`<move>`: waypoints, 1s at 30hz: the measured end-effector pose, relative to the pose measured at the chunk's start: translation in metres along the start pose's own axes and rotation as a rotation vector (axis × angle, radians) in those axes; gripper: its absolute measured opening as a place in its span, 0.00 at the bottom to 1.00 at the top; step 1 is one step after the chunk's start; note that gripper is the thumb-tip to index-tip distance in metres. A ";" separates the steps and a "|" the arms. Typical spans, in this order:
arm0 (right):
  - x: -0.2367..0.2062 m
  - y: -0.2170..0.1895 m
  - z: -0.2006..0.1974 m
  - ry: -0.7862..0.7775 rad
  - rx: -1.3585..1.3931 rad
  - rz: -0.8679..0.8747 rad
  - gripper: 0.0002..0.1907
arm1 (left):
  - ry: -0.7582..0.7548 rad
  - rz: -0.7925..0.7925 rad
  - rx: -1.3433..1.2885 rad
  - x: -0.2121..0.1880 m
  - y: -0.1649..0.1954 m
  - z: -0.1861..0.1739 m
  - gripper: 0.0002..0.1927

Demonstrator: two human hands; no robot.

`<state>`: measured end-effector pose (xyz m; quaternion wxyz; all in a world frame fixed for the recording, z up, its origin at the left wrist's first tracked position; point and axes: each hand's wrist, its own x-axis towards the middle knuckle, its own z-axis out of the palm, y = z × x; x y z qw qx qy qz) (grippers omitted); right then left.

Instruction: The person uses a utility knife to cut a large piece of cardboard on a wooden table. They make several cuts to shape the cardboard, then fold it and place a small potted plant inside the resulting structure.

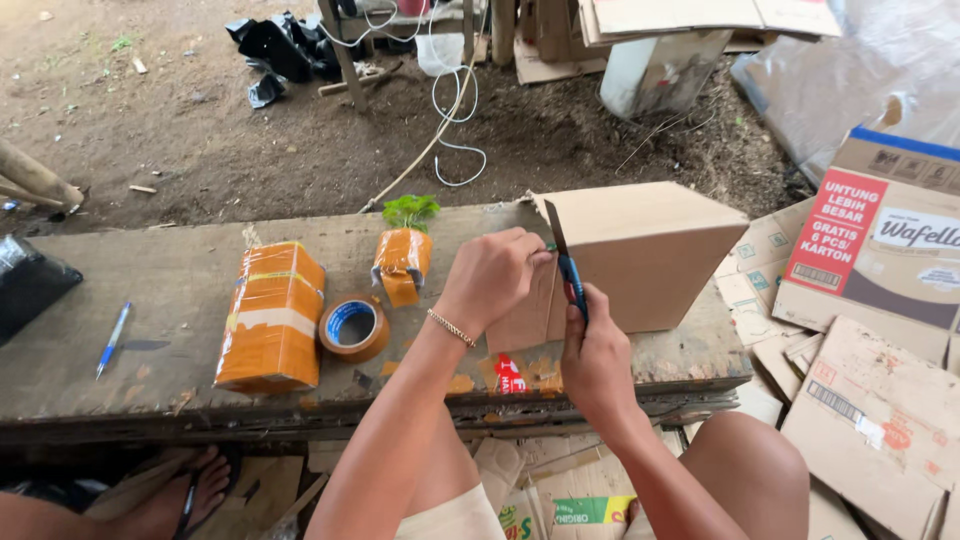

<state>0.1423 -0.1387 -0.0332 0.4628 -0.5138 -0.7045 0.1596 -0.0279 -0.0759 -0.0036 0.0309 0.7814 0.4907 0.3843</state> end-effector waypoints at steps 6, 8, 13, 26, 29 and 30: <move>0.010 0.009 -0.007 -0.126 -0.148 0.018 0.14 | 0.051 -0.058 -0.077 -0.002 0.010 0.003 0.07; 0.012 0.009 -0.006 -0.126 -0.129 0.041 0.15 | 0.027 -0.044 -0.055 -0.001 0.009 0.003 0.07; 0.012 0.004 -0.002 -0.150 -0.074 0.067 0.15 | 0.083 -0.042 -0.163 0.002 0.001 0.001 0.06; 0.031 0.021 0.011 -0.262 -0.246 0.196 0.13 | 0.109 -0.081 -0.169 0.000 -0.011 0.020 0.05; 0.019 0.034 0.016 -0.242 -0.278 0.195 0.13 | 0.085 -0.098 -0.141 0.004 -0.012 0.022 0.05; 0.012 0.038 0.015 -0.245 -0.287 0.202 0.13 | 0.081 -0.108 -0.142 0.004 -0.011 0.023 0.06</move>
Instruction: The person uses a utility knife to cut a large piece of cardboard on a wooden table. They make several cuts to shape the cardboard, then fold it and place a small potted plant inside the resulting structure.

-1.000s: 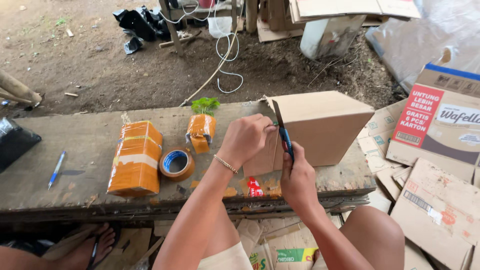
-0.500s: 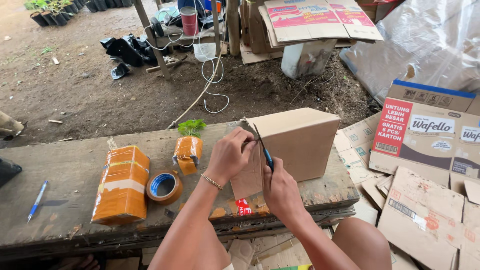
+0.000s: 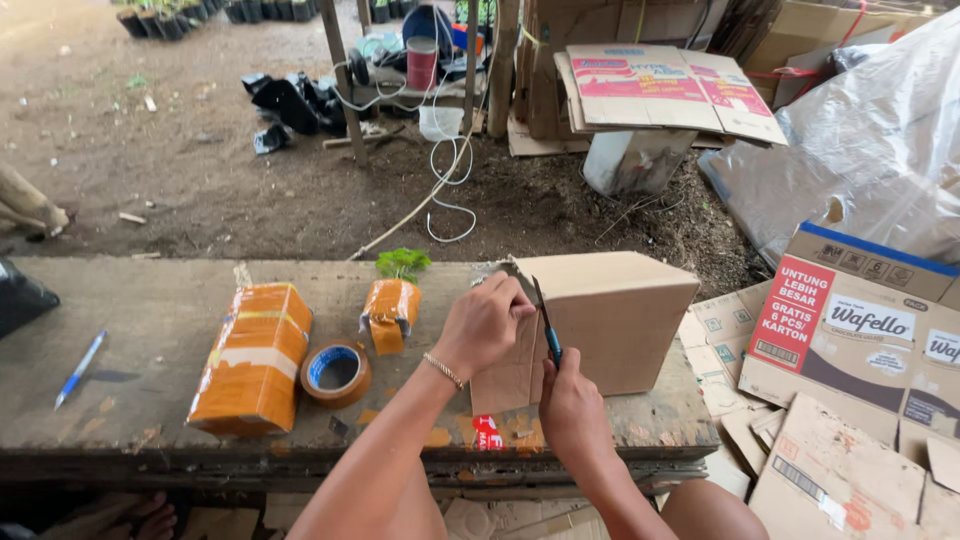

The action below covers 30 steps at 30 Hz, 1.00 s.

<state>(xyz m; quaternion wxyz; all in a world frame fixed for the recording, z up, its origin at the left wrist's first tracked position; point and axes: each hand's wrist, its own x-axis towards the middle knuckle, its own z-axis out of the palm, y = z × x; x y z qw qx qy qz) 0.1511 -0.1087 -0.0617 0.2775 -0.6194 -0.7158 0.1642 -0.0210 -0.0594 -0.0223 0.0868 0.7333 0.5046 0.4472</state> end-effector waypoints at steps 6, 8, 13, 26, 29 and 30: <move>-0.019 0.004 -0.007 -0.040 0.042 0.033 0.12 | -0.012 -0.015 -0.007 0.006 -0.001 0.004 0.07; -0.016 -0.001 -0.018 -0.042 0.055 0.024 0.12 | -0.023 -0.023 -0.002 0.006 0.000 0.005 0.07; 0.016 -0.015 -0.033 -0.107 0.074 0.054 0.12 | -0.019 0.011 -0.033 0.004 0.004 0.003 0.05; -0.013 0.002 0.000 -0.113 0.041 0.115 0.14 | -0.069 -0.019 0.093 -0.010 -0.003 0.008 0.07; -0.012 0.000 -0.002 -0.084 0.104 0.085 0.14 | 0.000 0.072 0.112 -0.009 -0.004 0.008 0.05; -0.014 -0.002 -0.003 -0.086 0.130 0.089 0.14 | -0.002 0.059 0.113 -0.009 -0.004 0.007 0.05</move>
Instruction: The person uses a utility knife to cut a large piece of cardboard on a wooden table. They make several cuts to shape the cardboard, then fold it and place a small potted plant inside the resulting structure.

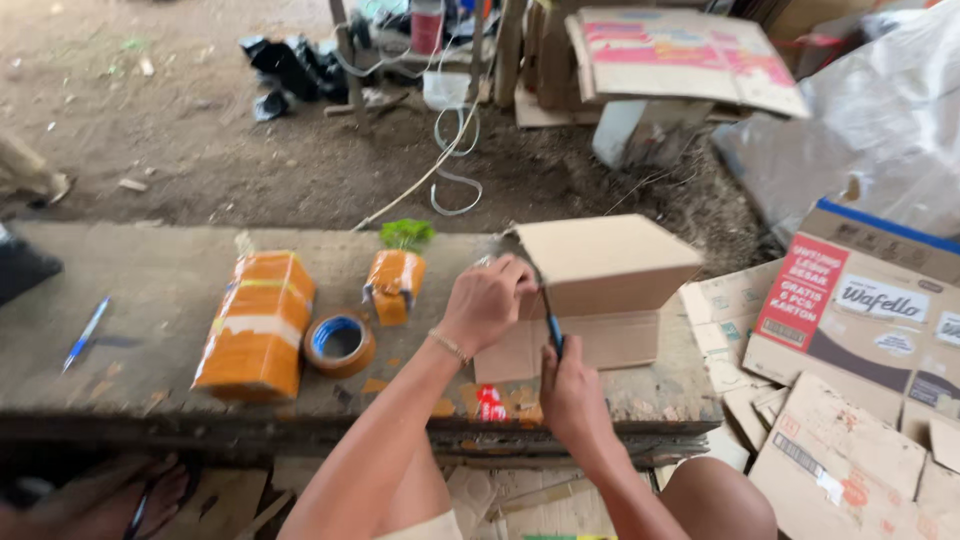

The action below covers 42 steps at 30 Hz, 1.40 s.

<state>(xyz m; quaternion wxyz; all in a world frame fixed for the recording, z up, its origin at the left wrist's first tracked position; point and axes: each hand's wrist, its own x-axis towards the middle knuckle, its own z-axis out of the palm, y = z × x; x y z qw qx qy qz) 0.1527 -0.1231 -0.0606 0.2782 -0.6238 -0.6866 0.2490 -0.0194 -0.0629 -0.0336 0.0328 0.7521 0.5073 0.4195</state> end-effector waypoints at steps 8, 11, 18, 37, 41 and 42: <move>-0.006 -0.026 -0.035 0.030 0.008 -0.053 0.13 | 0.018 0.139 0.133 0.024 0.006 -0.015 0.08; -0.014 -0.030 -0.046 0.049 0.027 -0.087 0.14 | 0.004 0.171 0.030 0.028 0.007 -0.019 0.08; -0.024 -0.014 -0.037 0.022 0.020 -0.025 0.14 | -0.045 0.218 0.132 -0.001 -0.002 -0.003 0.08; -0.037 0.090 0.077 0.199 0.342 0.127 0.20 | -0.078 0.110 0.162 -0.020 -0.029 0.005 0.08; -0.038 0.092 0.081 0.191 0.372 0.194 0.21 | -0.130 0.100 0.110 -0.042 -0.034 0.018 0.07; -0.039 0.091 0.081 0.156 0.360 0.271 0.22 | -0.098 0.072 0.102 -0.046 -0.035 0.021 0.05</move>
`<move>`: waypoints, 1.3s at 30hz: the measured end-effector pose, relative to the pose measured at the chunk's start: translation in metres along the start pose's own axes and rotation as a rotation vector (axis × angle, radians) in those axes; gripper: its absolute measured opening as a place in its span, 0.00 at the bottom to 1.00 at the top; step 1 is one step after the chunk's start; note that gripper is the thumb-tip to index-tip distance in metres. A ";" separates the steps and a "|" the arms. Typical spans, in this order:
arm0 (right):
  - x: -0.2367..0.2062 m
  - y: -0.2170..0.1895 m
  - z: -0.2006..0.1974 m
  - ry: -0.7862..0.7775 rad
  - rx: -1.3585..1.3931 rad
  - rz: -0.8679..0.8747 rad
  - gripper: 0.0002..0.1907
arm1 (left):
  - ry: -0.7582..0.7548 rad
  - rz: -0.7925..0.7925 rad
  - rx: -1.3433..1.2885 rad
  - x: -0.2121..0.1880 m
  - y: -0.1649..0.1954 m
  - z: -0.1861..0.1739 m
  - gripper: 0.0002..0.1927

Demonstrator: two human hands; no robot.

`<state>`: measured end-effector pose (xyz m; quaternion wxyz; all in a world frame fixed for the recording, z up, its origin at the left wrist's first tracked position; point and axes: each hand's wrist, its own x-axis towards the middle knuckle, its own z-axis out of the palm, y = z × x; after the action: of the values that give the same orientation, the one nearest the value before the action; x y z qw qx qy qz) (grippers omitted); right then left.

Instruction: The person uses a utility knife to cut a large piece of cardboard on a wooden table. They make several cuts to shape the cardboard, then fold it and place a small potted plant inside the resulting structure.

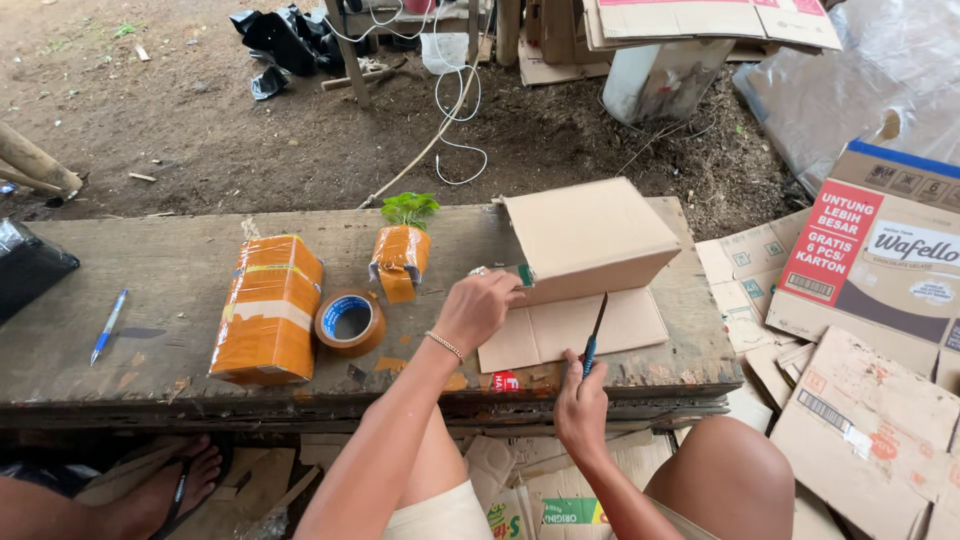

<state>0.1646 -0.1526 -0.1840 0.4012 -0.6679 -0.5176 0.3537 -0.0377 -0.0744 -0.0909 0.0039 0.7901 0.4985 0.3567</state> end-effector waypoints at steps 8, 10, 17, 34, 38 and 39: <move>0.005 -0.014 -0.021 -0.051 -0.466 -0.210 0.17 | -0.094 -0.235 0.126 0.029 -0.018 0.025 0.07; 0.009 -0.024 -0.027 -0.120 -0.404 -0.170 0.17 | -0.032 -0.228 0.073 0.037 -0.021 0.031 0.06; 0.039 -0.076 -0.030 -0.112 -0.313 -0.320 0.16 | 0.092 -0.301 -0.163 0.033 -0.030 0.044 0.11; 0.079 -0.081 0.007 -0.207 -0.431 -0.449 0.14 | 0.080 -0.264 -0.172 0.032 -0.040 0.039 0.05; 0.078 -0.070 0.013 -0.209 -0.474 -0.449 0.13 | 0.054 -0.259 -0.183 0.032 -0.039 0.036 0.04; 0.079 -0.068 0.014 -0.208 -0.494 -0.449 0.12 | 0.061 -0.250 -0.182 0.032 -0.038 0.035 0.04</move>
<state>0.1414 -0.0633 -0.1335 0.2402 -0.5745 -0.7598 0.1869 -0.0398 -0.0176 -0.1134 0.1051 0.7070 0.5585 0.4209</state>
